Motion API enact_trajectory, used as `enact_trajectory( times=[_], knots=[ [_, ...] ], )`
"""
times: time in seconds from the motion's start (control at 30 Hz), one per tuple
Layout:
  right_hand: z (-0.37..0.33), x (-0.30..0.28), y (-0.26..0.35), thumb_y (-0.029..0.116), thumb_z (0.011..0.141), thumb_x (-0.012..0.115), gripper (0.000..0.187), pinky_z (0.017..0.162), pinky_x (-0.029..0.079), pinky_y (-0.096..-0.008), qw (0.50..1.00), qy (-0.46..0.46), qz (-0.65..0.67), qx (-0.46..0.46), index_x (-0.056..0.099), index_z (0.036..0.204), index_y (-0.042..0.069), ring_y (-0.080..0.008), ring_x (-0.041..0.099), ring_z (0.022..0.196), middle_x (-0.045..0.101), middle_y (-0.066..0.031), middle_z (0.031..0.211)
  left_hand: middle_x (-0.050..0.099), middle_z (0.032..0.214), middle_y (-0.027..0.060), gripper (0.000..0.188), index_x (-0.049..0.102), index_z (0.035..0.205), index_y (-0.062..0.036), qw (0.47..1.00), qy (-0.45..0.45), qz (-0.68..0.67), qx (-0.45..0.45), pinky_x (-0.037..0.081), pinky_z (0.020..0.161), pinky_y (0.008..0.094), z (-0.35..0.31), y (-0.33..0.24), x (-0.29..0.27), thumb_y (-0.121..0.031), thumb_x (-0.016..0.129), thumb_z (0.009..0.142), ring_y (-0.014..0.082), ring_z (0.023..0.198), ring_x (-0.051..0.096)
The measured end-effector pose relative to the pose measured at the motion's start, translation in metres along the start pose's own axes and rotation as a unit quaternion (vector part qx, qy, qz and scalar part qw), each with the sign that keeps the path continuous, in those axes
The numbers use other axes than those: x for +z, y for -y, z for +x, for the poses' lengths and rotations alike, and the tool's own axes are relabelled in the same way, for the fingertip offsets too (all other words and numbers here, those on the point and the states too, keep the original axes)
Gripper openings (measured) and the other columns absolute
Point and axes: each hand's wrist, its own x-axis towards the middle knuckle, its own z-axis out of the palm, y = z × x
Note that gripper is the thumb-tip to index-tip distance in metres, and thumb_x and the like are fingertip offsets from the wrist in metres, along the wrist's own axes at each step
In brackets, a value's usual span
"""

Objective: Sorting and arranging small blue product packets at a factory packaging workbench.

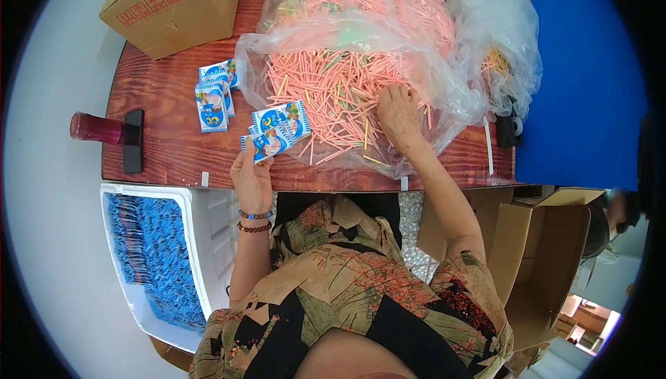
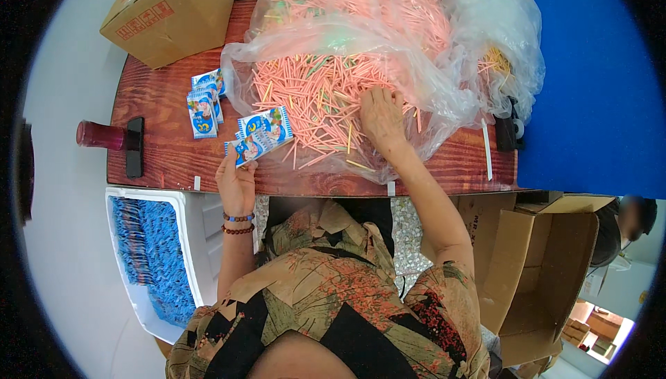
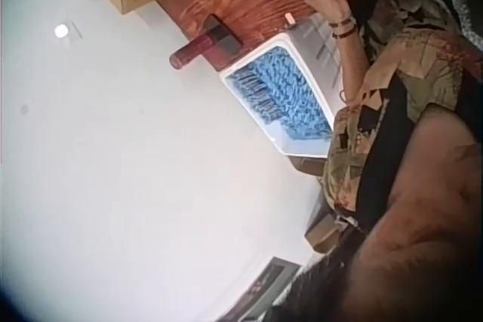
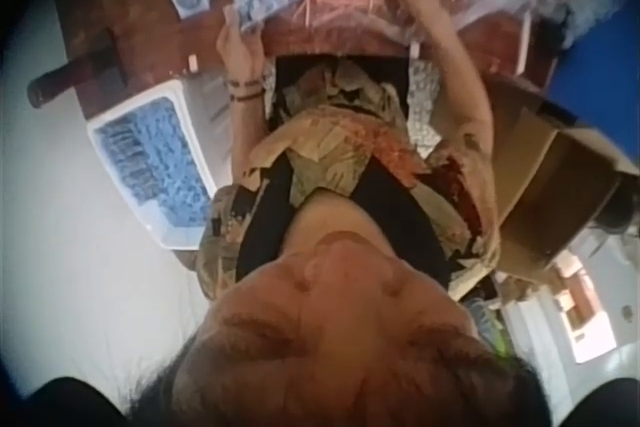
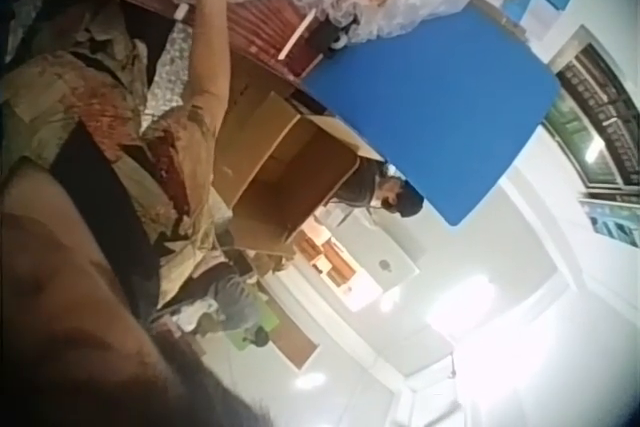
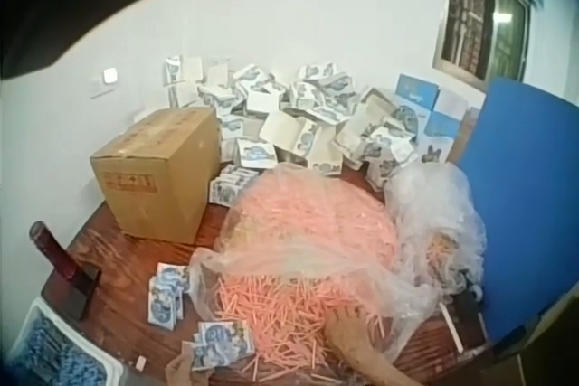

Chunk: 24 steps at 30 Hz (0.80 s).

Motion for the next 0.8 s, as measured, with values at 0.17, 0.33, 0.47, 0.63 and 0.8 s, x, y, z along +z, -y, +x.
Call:
enact_trajectory(
  times=[0.17,0.33,0.47,0.63,0.8],
  knots=[
    [0.017,0.001,0.012,0.014,0.086,0.053,0.021,0.089,0.037,-0.0441,0.998,0.043,0.01,0.039,0.058,0.104,0.005,-0.0275,0.056,0.094,0.058,-0.0112,0.097,0.069,0.093,0.0033,0.016,0.068,0.093,-0.0048,1.0,0.007,-0.004,-0.006,0.049,0.065,0.026,-0.001,0.0,0.004,-0.018,0.059,0.097,0.0106,0.082,0.064],
    [0.026,-0.03,0.013,0.027,0.085,0.061,0.034,0.089,0.036,-0.0451,0.991,0.075,0.1,0.054,0.058,0.111,0.004,-0.0298,0.056,0.098,0.061,-0.0124,0.101,0.069,0.095,0.0041,0.016,0.066,0.093,-0.0051,1.0,-0.012,0.001,0.001,0.047,0.068,0.0283,-0.001,-0.003,-0.01,-0.019,0.059,0.097,0.0116,0.084,0.062],
    [0.03,-0.031,0.014,0.037,0.082,0.068,0.042,0.088,0.036,-0.0443,0.994,0.08,0.048,0.054,0.061,0.107,0.004,-0.0302,0.055,0.1,0.06,-0.0126,0.101,0.07,0.094,0.0022,0.014,0.068,0.093,-0.0061,1.0,-0.004,0.0,-0.003,0.049,0.068,0.027,0.0,0.0,-0.006,-0.017,0.059,0.097,0.0105,0.083,0.064],
    [0.034,-0.013,0.03,0.035,0.079,0.068,0.039,0.087,0.037,-0.0436,0.996,0.074,0.014,0.053,0.062,0.101,0.003,-0.0282,0.054,0.096,0.059,-0.0129,0.099,0.07,0.094,0.0022,0.014,0.068,0.095,-0.006,1.0,0.003,-0.009,-0.008,0.049,0.067,0.0267,0.001,0.004,0.002,-0.016,0.059,0.096,0.0104,0.083,0.065],
    [0.024,0.011,0.032,0.025,0.079,0.065,0.029,0.087,0.037,-0.0446,0.998,0.056,0.006,0.04,0.06,0.097,0.003,-0.0272,0.054,0.096,0.059,-0.0133,0.099,0.07,0.094,0.0027,0.014,0.068,0.095,-0.0054,1.0,0.005,-0.009,-0.003,0.05,0.068,0.0264,-0.001,0.002,0.0,-0.016,0.059,0.096,0.0103,0.083,0.065]
  ],
)
